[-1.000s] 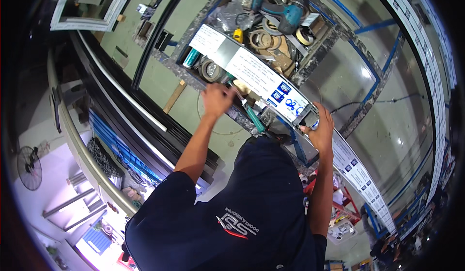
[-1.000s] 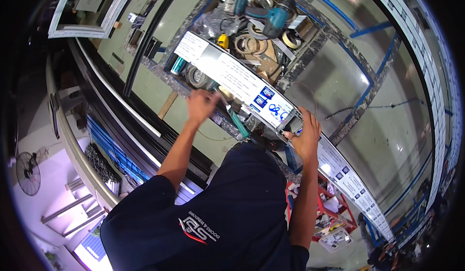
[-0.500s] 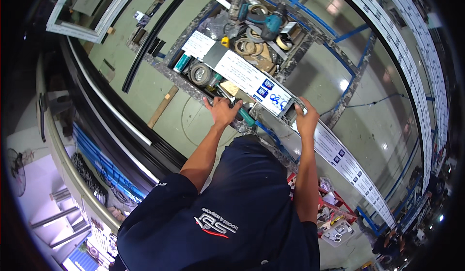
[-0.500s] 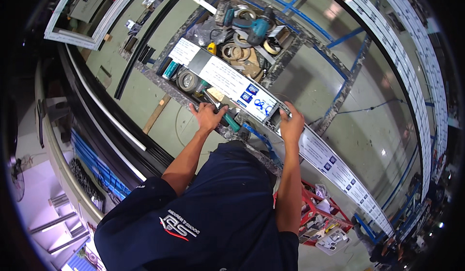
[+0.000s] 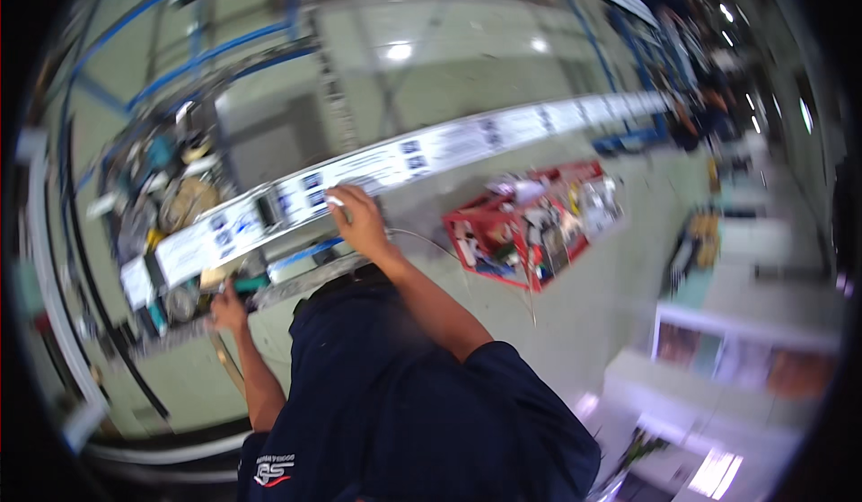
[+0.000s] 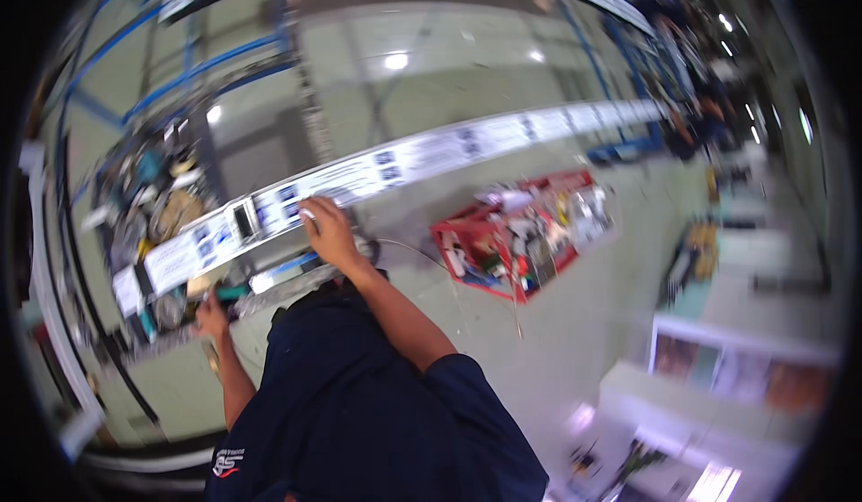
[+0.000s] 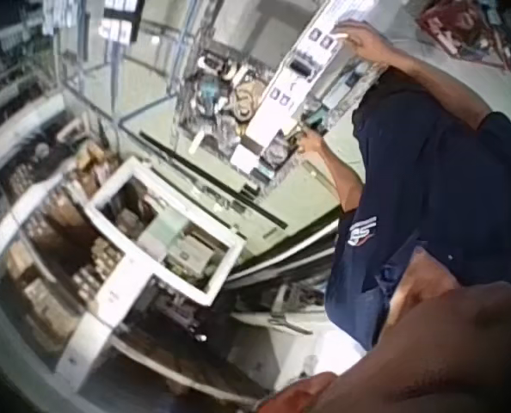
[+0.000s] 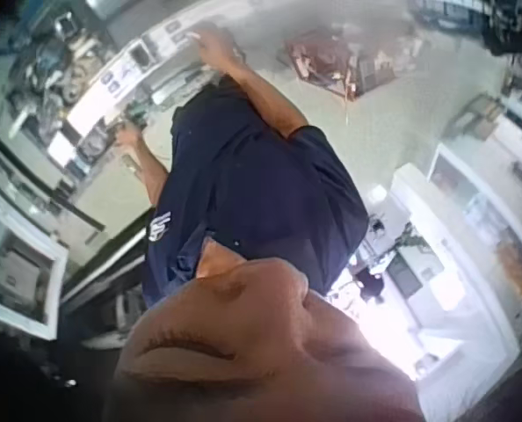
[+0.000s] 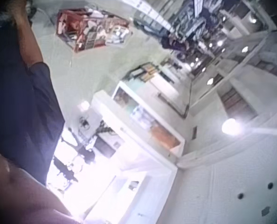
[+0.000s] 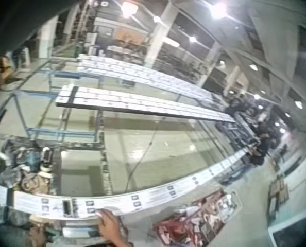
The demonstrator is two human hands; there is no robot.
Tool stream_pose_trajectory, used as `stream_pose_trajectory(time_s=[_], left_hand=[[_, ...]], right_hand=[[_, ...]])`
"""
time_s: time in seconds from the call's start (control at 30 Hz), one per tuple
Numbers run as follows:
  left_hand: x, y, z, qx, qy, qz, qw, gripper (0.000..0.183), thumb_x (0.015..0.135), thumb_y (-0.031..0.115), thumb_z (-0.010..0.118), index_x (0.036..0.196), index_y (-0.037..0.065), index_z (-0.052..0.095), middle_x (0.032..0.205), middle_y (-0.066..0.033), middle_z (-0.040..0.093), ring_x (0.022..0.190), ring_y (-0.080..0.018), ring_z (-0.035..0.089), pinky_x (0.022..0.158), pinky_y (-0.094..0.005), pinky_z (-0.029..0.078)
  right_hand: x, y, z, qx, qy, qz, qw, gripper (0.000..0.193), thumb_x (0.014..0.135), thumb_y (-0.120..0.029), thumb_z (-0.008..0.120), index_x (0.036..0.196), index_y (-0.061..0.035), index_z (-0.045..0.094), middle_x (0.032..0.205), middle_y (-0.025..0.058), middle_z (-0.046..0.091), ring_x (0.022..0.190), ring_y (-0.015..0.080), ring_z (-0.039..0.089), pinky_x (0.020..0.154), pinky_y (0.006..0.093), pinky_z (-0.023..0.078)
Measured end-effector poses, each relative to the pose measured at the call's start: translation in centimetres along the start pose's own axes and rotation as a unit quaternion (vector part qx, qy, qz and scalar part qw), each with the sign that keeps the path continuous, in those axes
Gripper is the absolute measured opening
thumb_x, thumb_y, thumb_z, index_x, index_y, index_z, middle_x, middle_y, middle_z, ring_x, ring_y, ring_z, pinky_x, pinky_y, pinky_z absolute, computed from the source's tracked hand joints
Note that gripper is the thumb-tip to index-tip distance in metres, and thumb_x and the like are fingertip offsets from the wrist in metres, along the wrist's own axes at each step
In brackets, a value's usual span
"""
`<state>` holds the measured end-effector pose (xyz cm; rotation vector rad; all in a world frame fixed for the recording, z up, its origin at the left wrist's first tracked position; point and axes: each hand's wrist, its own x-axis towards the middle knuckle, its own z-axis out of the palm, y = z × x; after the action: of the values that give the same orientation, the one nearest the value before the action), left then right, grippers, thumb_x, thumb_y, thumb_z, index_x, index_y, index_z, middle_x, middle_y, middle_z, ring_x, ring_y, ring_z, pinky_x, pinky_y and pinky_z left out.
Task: Assemble and secure components of a metal window or door frame using tools and measurements.
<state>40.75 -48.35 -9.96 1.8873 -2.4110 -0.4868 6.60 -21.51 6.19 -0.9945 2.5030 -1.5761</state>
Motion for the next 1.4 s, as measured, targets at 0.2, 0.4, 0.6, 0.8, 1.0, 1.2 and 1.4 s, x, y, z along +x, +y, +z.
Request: stream_pose_trajectory(time_s=[0.2, 0.4, 0.6, 0.8, 1.0, 1.2, 1.4], left_hand=[[0.4, 0.9, -3.9, -0.12, -0.128, -0.015, 0.984, 0.077, 0.106, 0.073, 0.052, 0.094, 0.004, 0.086, 0.088, -0.0097, 0.083, 0.099, -0.0293, 0.074, 0.123, -0.0698, 0.001], [2.1, 5.5, -5.3, 0.049, -0.14, 0.037, 0.988, 0.07, 0.105, 0.065, 0.054, 0.097, 0.004, 0.086, 0.079, -0.014, 0.082, 0.082, -0.0356, 0.077, 0.08, -0.0545, 0.054], [-2.9, 8.2, -8.4, -0.031, -0.066, 0.035, 0.997, 0.059, 0.097, 0.049, 0.065, 0.085, -0.006, 0.08, 0.079, -0.0188, 0.079, 0.072, -0.0317, 0.076, 0.07, -0.0508, 0.056], [-4.9, 11.0, -10.3, 0.019, -0.105, 0.014, 0.994, 0.037, 0.092, 0.029, 0.071, 0.071, -0.002, 0.073, 0.072, -0.01, 0.075, 0.063, -0.0194, 0.07, 0.054, -0.0418, 0.053], [-6.1, 11.4, -9.7, -0.105, -0.198, -0.056, 0.973, 0.028, 0.103, 0.027, 0.074, 0.099, 0.0, 0.081, 0.089, -0.0092, 0.081, 0.063, -0.0154, 0.072, 0.046, -0.0325, 0.053], [-5.0, 7.7, -12.0, -0.122, -0.07, 0.076, 0.987, 0.029, 0.1, 0.024, 0.076, 0.095, -0.004, 0.081, 0.085, -0.0126, 0.08, 0.066, -0.0165, 0.072, 0.054, -0.0333, 0.052], [4.6, 4.9, -14.8, -0.121, 0.06, 0.051, 0.99, 0.037, 0.1, 0.032, 0.074, 0.093, -0.004, 0.077, 0.075, -0.0175, 0.073, 0.068, -0.0256, 0.069, 0.067, -0.0426, 0.052]], right_hand=[[-6.2, 5.8, -13.7, -0.076, 0.197, 0.18, 0.961, 0.023, 0.102, -0.016, 0.075, 0.123, -0.0051, 0.078, 0.115, 0.0186, 0.079, 0.105, 0.0381, 0.076, 0.093, 0.0447, 0.06], [-18.8, 15.0, -21.0, -0.083, 0.302, 0.387, 0.867, 0.031, 0.101, -0.022, 0.077, 0.125, -0.0032, 0.077, 0.107, 0.0166, 0.083, 0.097, 0.0292, 0.081, 0.09, 0.04, 0.062], [-26.0, 19.9, -23.7, -0.058, 0.209, 0.555, 0.803, 0.035, 0.098, -0.031, 0.079, 0.125, -0.0082, 0.079, 0.105, 0.0164, 0.083, 0.096, 0.0306, 0.081, 0.089, 0.0418, 0.062], [-27.4, 25.2, -24.2, -0.031, 0.179, 0.579, 0.795, 0.034, 0.097, -0.031, 0.079, 0.123, -0.0087, 0.08, 0.104, 0.0167, 0.083, 0.095, 0.0325, 0.08, 0.088, 0.0435, 0.062], [-25.1, 29.1, -23.7, -0.085, 0.202, 0.569, 0.792, 0.032, 0.096, -0.026, 0.076, 0.124, -0.01, 0.079, 0.114, 0.0182, 0.081, 0.11, 0.037, 0.077, 0.097, 0.0469, 0.06], [-24.2, 31.9, -20.6, -0.099, 0.228, 0.501, 0.829, 0.034, 0.099, -0.029, 0.076, 0.127, -0.0086, 0.077, 0.118, 0.0129, 0.08, 0.109, 0.03, 0.075, 0.099, 0.0438, 0.057], [-18.1, 23.8, -15.4, -0.026, 0.214, 0.405, 0.888, 0.032, 0.107, -0.02, 0.072, 0.131, 0.002, 0.075, 0.125, 0.0179, 0.076, 0.106, 0.026, 0.073, 0.099, 0.0376, 0.059]])
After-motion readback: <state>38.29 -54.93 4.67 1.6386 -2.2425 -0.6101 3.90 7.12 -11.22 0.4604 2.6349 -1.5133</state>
